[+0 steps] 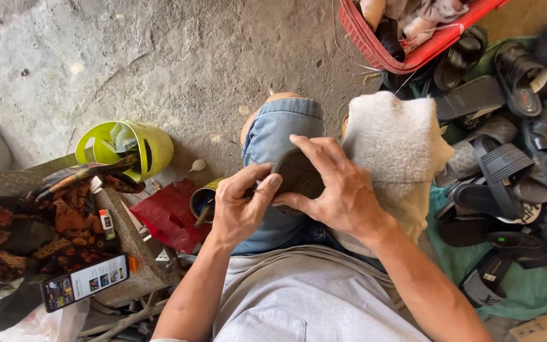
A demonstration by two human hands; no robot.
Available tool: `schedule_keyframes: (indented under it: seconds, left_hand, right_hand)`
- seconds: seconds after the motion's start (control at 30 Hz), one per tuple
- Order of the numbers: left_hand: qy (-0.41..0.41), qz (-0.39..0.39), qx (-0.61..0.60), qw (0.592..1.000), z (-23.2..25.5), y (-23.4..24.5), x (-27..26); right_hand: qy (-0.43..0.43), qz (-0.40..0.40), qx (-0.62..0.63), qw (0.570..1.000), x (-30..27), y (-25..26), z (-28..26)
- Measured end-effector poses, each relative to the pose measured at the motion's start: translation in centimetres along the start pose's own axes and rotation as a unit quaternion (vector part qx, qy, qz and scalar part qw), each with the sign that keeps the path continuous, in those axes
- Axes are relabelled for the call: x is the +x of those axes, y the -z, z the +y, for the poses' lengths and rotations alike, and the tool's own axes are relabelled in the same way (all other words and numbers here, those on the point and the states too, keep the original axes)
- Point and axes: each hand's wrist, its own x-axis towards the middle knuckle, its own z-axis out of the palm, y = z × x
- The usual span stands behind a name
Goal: A person is hand-sewing a black sandal strap to its sole using a needle and thread while sitting on the floor.
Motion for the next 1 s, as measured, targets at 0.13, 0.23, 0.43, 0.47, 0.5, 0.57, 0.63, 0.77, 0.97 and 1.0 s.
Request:
schedule_keyframes:
  seconds: [0.13,0.23,0.43,0.47,0.5,0.57,0.63,0.77,0.97,1.0]
  left_hand:
    - [-0.042,0.034,0.006,0.999,1.1,-0.3,0.6]
    - [-0.049,0.04,-0.025,0.998,2.6,0.4,1.9]
    - [0.113,-0.151,-0.268,0.945,4.8,-0.5,3.8]
    - [0.133,-0.192,-0.298,0.926,4.7,-1.2,3.6]
    - [0.151,-0.233,-0.327,0.903,4.6,-2.0,3.5]
    - [0.148,-0.254,-0.324,0.899,4.5,-3.3,3.3]
    - [0.142,-0.273,-0.319,0.896,4.3,-4.4,3.0]
    - [0.15,-0.294,-0.314,0.89,3.4,-5.2,2.4]
    - [0.15,-0.286,-0.313,0.893,3.4,-4.6,2.2]
    - [0.143,-0.283,-0.307,0.897,3.5,-4.4,2.3]
  right_hand:
    - [0.011,0.044,0.074,0.996,-0.2,2.7,-0.6]
    - [0.028,0.053,0.039,0.997,-0.4,5.0,-2.0]
    - [0.009,0.13,-0.049,0.99,-3.2,10.0,-7.3]
    - [-0.01,0.133,-0.077,0.988,-4.0,10.5,-7.5]
    - [-0.03,0.137,-0.104,0.985,-4.8,10.9,-7.5]
    - [-0.045,0.134,-0.124,0.982,-6.2,11.2,-6.8]
    - [-0.056,0.133,-0.141,0.979,-7.4,11.3,-6.1]
    - [-0.081,0.15,-0.13,0.977,-8.8,10.2,-5.5]
    - [-0.088,0.17,-0.098,0.977,-9.5,8.9,-4.9]
    - [-0.083,0.177,-0.091,0.976,-9.6,8.7,-4.8]
